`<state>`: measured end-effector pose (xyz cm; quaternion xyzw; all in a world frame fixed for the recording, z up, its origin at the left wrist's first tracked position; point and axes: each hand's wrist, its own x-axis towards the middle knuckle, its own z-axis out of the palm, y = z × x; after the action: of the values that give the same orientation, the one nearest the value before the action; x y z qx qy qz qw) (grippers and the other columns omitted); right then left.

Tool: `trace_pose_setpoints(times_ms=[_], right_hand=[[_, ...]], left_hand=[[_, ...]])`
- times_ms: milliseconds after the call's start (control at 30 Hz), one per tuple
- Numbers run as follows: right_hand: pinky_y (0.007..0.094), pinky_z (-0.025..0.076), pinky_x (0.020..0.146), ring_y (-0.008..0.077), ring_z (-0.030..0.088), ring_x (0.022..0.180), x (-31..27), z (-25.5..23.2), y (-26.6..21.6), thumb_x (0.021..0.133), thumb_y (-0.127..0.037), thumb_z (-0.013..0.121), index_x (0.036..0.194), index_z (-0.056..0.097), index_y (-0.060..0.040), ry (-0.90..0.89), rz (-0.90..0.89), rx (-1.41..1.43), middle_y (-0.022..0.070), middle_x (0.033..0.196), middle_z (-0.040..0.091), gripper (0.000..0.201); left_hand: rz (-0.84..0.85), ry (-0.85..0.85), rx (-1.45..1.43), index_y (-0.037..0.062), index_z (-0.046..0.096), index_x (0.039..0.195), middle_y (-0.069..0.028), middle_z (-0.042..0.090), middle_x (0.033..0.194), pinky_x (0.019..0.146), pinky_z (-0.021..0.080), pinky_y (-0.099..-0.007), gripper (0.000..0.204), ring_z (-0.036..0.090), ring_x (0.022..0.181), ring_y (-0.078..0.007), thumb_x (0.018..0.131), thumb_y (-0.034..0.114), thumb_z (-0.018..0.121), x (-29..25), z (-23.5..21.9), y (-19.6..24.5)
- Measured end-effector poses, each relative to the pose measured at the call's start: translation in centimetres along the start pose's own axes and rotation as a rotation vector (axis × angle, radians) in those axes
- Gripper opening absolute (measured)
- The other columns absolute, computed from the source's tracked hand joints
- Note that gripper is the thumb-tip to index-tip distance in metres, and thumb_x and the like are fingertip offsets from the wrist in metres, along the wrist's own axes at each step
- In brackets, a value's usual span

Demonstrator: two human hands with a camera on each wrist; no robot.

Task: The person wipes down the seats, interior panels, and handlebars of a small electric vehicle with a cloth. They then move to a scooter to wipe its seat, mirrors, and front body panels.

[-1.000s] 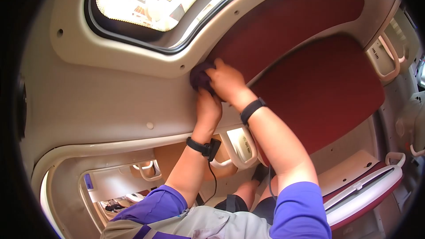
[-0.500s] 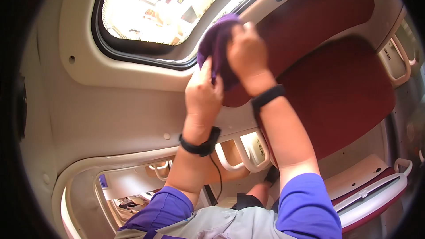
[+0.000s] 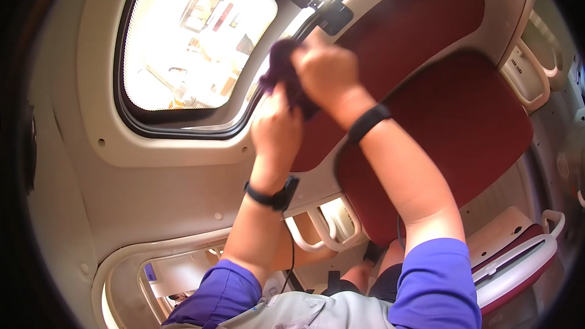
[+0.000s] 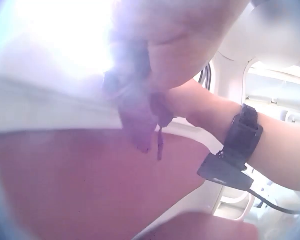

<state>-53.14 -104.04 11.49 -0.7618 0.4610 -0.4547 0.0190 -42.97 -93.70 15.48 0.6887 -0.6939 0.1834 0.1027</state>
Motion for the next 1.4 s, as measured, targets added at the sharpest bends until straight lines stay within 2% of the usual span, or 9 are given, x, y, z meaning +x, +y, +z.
trace_pose_setpoints(times_ms=[200,467,633,733,800,1000,1133,1300,1400], right_hand=[[0.0453,0.055,0.057,0.0355,0.065,0.067,-0.6,0.9,1.6,0.083,-0.018,0.063,0.09,0.06,-0.011,0.117,0.217,0.18,0.0132,0.087,0.059,0.01],[0.0373,0.053,0.05,0.0293,0.066,0.058,-6.5,3.0,-14.2,0.083,-0.018,0.061,0.093,0.057,-0.007,-0.227,0.004,0.494,0.0142,0.082,0.06,0.015],[0.0469,0.054,0.061,0.0422,0.065,0.073,-4.5,-1.0,-18.3,0.086,-0.017,0.059,0.113,0.052,0.0015,-0.387,0.158,0.927,0.0211,0.092,0.063,0.033],[0.0412,0.052,0.058,0.0329,0.063,0.071,1.1,-5.0,-20.2,0.076,-0.011,0.065,0.112,0.058,-0.0091,0.047,-0.148,1.06,0.0125,0.095,0.057,0.037],[0.0347,0.05,0.054,0.0253,0.061,0.066,5.6,-7.0,-20.8,0.074,-0.015,0.066,0.101,0.066,-0.0178,0.275,-0.278,0.962,0.0065,0.086,0.054,0.028],[0.0348,0.052,0.052,0.0223,0.063,0.062,7.2,-7.8,-23.9,0.074,-0.022,0.066,0.091,0.071,-0.0241,0.051,-0.314,0.827,0.0051,0.086,0.054,0.018],[0.0357,0.052,0.052,0.023,0.061,0.059,4.4,-6.4,-23.3,0.075,-0.022,0.066,0.083,0.071,-0.0226,-0.026,-0.468,0.901,0.0084,0.085,0.052,0.009],[0.0289,0.044,0.042,0.017,0.059,0.051,10.7,-8.0,-20.7,0.077,-0.025,0.066,0.084,0.068,-0.0259,0.224,-0.373,0.743,0.0066,0.078,0.051,0.008],[0.03,0.046,0.043,0.0194,0.06,0.052,15.4,-10.6,-16.2,0.073,-0.023,0.07,0.094,0.069,-0.0237,0.366,-0.268,0.584,0.0034,0.077,0.053,0.021]], left_hand=[[-0.033,0.139,-0.277,-0.0057,0.053,0.12,-0.0232,0.062,0.086,0.07,0.051,-0.0464,0.044,0.062,0.079,-0.0403,0.077,0.002,0.062,2.9,3.4,2.8],[-0.304,0.192,-0.147,0.0043,0.058,0.109,-0.0175,0.064,0.086,0.07,0.051,-0.0429,0.032,0.062,0.078,-0.0381,0.077,0.0,0.065,-10.6,-4.0,-7.3],[-0.453,0.4,-0.266,0.0032,0.057,0.108,-0.0139,0.062,0.097,0.077,0.051,-0.0345,0.027,0.063,0.088,-0.0244,0.083,-0.001,0.064,-10.1,-9.4,-8.7],[-0.529,0.751,-0.665,0.0003,0.054,0.112,-0.009,0.057,0.106,0.08,0.049,-0.0281,0.023,0.057,0.093,-0.0145,0.09,0.0,0.059,-7.1,-13.6,-9.2],[-0.397,0.887,-0.596,-0.0019,0.05,0.117,-0.0108,0.056,0.108,0.081,0.049,-0.026,0.025,0.057,0.094,-0.016,0.092,0.001,0.056,-4.3,-17.4,-9.9],[-0.256,0.807,0.022,-0.0023,0.045,0.121,-0.0134,0.054,0.113,0.088,0.046,-0.0306,0.031,0.054,0.1,-0.0166,0.092,0.001,0.056,-3.4,-17.8,-10.7],[-0.3,0.71,-0.503,-0.005,0.047,0.118,-0.0153,0.052,0.113,0.097,0.043,-0.0343,0.028,0.053,0.108,-0.0202,0.093,0.004,0.057,-5.9,-15.6,-11.0],[-0.352,0.635,0.329,-0.0068,0.051,0.121,-0.0195,0.055,0.112,0.079,0.051,-0.0433,0.037,0.06,0.093,-0.0309,0.087,0.0,0.063,-1.1,-18.9,-9.8],[-0.098,0.683,0.511,-0.0051,0.051,0.124,-0.0236,0.054,0.103,0.068,0.042,-0.0472,0.048,0.053,0.084,-0.0381,0.078,-0.002,0.065,5.7,-19.4,-7.6]])
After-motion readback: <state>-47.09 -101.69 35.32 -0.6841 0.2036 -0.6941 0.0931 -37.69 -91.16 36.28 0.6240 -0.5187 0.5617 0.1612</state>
